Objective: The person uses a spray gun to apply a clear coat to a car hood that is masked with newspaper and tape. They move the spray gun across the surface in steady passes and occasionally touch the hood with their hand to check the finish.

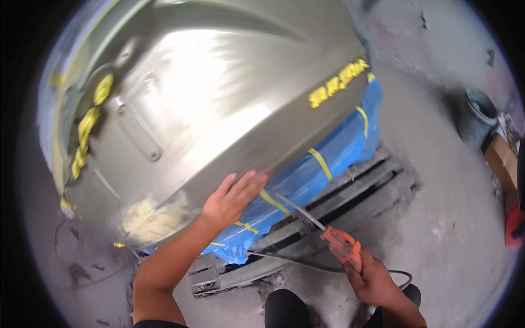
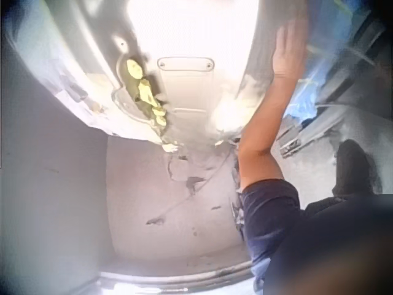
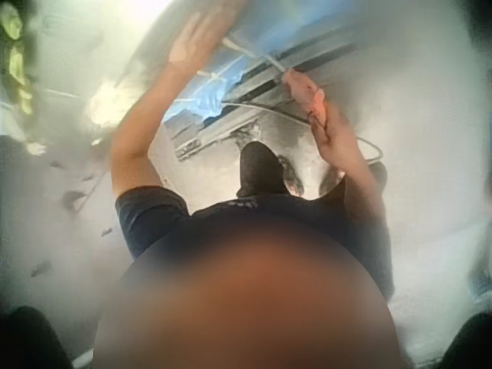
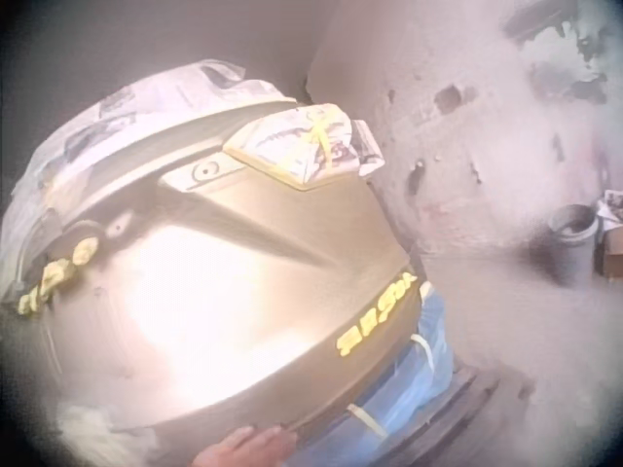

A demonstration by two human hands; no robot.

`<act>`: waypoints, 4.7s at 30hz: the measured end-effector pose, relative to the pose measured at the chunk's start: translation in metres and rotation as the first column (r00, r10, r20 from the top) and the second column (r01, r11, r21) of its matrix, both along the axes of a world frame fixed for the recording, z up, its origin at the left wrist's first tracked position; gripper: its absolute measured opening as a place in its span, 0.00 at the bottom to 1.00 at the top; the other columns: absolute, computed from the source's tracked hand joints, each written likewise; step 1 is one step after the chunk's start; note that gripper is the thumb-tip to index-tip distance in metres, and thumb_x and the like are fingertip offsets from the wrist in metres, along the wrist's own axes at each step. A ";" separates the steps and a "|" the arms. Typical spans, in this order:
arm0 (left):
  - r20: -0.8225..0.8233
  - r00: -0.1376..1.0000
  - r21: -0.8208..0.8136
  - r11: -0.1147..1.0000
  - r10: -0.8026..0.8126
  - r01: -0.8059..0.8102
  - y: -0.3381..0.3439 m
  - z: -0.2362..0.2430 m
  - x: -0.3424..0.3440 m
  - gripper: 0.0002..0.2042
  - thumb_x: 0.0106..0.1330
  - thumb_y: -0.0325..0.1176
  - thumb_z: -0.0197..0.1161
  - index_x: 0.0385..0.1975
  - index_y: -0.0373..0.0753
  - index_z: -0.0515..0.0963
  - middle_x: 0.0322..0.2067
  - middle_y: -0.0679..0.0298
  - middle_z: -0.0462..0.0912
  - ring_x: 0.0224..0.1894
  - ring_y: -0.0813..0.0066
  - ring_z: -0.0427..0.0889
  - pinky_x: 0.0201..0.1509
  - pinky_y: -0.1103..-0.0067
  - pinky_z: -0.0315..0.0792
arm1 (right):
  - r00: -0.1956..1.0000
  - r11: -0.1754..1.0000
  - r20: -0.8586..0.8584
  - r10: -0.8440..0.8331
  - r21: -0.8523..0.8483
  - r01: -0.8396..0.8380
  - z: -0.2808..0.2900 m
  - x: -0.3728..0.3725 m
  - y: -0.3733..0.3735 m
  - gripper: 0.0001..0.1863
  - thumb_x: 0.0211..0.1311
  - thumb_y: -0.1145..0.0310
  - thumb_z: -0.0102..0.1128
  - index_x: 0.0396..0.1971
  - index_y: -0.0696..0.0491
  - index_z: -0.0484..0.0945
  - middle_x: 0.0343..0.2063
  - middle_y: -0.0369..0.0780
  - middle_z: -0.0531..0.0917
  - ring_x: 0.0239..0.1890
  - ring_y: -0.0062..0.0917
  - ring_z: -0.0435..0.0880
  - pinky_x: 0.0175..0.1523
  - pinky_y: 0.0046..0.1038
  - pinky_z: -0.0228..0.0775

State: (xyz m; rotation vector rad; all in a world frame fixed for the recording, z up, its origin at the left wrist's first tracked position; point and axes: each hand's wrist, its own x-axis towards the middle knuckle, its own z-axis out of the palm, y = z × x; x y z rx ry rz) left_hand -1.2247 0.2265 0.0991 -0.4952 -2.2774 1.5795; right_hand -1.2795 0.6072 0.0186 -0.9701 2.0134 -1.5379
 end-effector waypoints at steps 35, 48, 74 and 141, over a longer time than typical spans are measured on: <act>-0.462 -0.118 0.433 0.340 0.879 0.835 -0.069 -0.083 0.095 0.35 0.78 0.45 0.38 0.73 0.27 0.34 0.73 0.38 0.26 0.75 0.38 0.25 0.76 0.54 0.26 | 0.932 0.947 -0.179 0.317 0.121 -0.298 0.009 0.073 -0.080 0.26 0.74 0.66 0.49 0.68 0.53 0.58 0.38 0.31 0.75 0.24 0.11 0.67 0.28 0.14 0.60; -0.411 -0.117 0.098 0.172 0.904 0.980 -0.322 -0.053 0.373 0.37 0.76 0.51 0.36 0.70 0.20 0.45 0.73 0.38 0.41 0.77 0.46 0.38 0.79 0.64 0.34 | 0.924 0.937 -0.194 0.331 0.187 -0.297 0.005 0.089 -0.093 0.21 0.74 0.61 0.50 0.61 0.53 0.65 0.29 0.30 0.75 0.22 0.11 0.68 0.26 0.16 0.60; -0.655 0.287 0.755 0.594 0.699 0.278 -0.120 0.040 0.194 0.41 0.69 0.51 0.56 0.68 0.21 0.53 0.71 0.36 0.51 0.75 0.43 0.47 0.77 0.57 0.40 | 0.986 0.986 -0.017 0.168 0.003 -0.168 0.044 0.107 -0.112 0.27 0.69 0.72 0.51 0.65 0.52 0.56 0.39 0.35 0.80 0.24 0.13 0.72 0.29 0.16 0.66; -0.457 0.555 0.837 0.547 0.695 0.005 -0.028 0.101 0.062 0.43 0.65 0.49 0.58 0.71 0.27 0.47 0.73 0.38 0.43 0.76 0.39 0.38 0.75 0.48 0.32 | 0.993 0.984 0.078 0.089 0.147 -0.099 0.127 0.013 0.022 0.13 0.64 0.73 0.54 0.48 0.56 0.68 0.35 0.47 0.84 0.35 0.41 0.85 0.41 0.35 0.76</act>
